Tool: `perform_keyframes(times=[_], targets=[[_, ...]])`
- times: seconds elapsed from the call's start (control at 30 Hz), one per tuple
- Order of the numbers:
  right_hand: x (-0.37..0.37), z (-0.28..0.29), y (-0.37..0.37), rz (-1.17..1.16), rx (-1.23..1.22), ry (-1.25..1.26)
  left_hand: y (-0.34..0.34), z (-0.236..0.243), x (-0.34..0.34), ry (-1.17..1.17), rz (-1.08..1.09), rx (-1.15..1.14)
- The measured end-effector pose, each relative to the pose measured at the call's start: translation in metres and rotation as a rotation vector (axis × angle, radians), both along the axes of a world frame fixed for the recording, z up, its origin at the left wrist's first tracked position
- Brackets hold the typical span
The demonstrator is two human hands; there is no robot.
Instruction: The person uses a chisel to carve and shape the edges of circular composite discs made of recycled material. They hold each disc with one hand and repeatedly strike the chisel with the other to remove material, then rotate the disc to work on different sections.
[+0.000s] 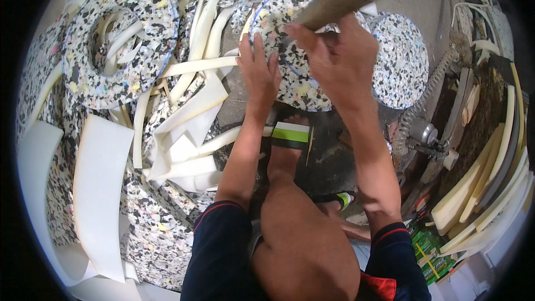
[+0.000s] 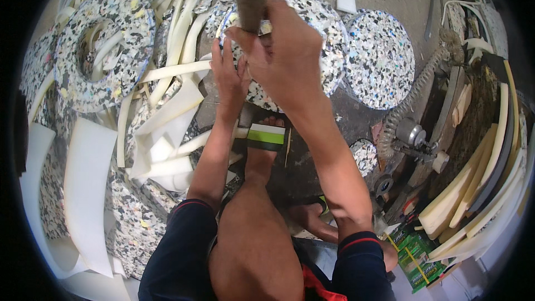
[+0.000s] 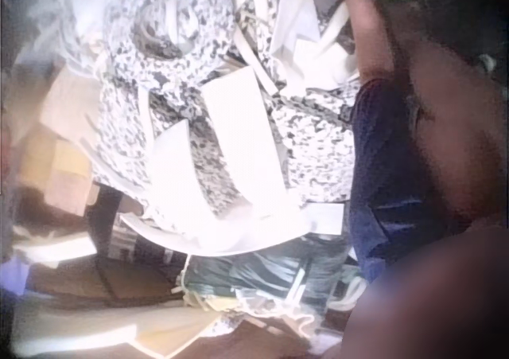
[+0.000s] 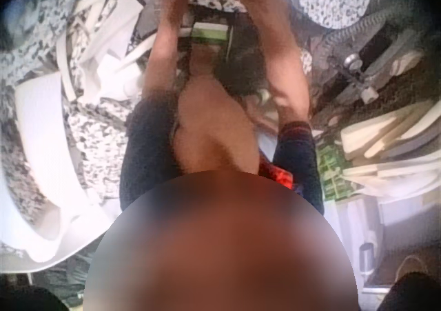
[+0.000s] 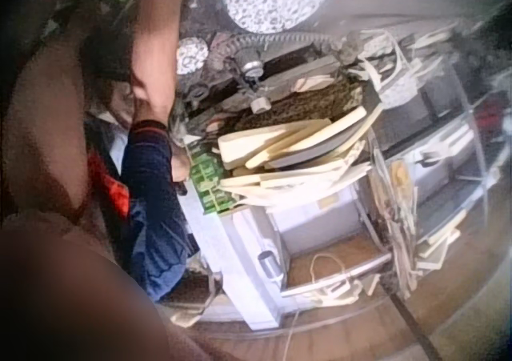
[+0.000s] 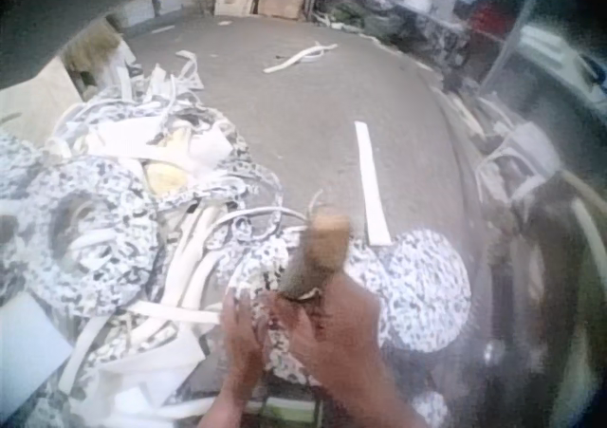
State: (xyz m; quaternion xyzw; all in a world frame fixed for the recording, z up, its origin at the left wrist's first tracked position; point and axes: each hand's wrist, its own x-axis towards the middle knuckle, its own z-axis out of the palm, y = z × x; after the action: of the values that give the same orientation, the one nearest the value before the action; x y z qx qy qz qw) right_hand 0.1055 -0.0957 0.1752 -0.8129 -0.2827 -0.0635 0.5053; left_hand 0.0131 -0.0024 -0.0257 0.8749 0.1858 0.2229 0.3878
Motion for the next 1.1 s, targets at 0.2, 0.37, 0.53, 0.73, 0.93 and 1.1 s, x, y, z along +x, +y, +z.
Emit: perform_keyframes(times=[0.2,0.37,0.53,0.73,0.93,1.1], targets=[[0.000,-0.008,-0.014,0.005,0.097,0.020,-0.001,-0.003,0.001,0.024,0.035,0.053],[0.003,-0.012,0.000,-0.067,-0.055,0.106,-0.002,-0.004,0.001,0.073,0.046,0.063],[0.000,0.010,-0.012,-0.042,0.142,0.092,-0.004,-0.007,0.002,0.079,0.065,0.042],[0.004,0.003,0.005,-0.072,-0.036,-0.034,-0.002,-0.004,0.003,0.075,0.055,0.038],[0.007,-0.011,-0.010,-0.052,0.311,0.133,-0.003,-0.005,0.003,0.053,0.069,0.033],[0.014,-0.026,-0.004,-0.030,0.013,-0.067,-0.002,-0.006,0.002,0.034,0.047,0.047]])
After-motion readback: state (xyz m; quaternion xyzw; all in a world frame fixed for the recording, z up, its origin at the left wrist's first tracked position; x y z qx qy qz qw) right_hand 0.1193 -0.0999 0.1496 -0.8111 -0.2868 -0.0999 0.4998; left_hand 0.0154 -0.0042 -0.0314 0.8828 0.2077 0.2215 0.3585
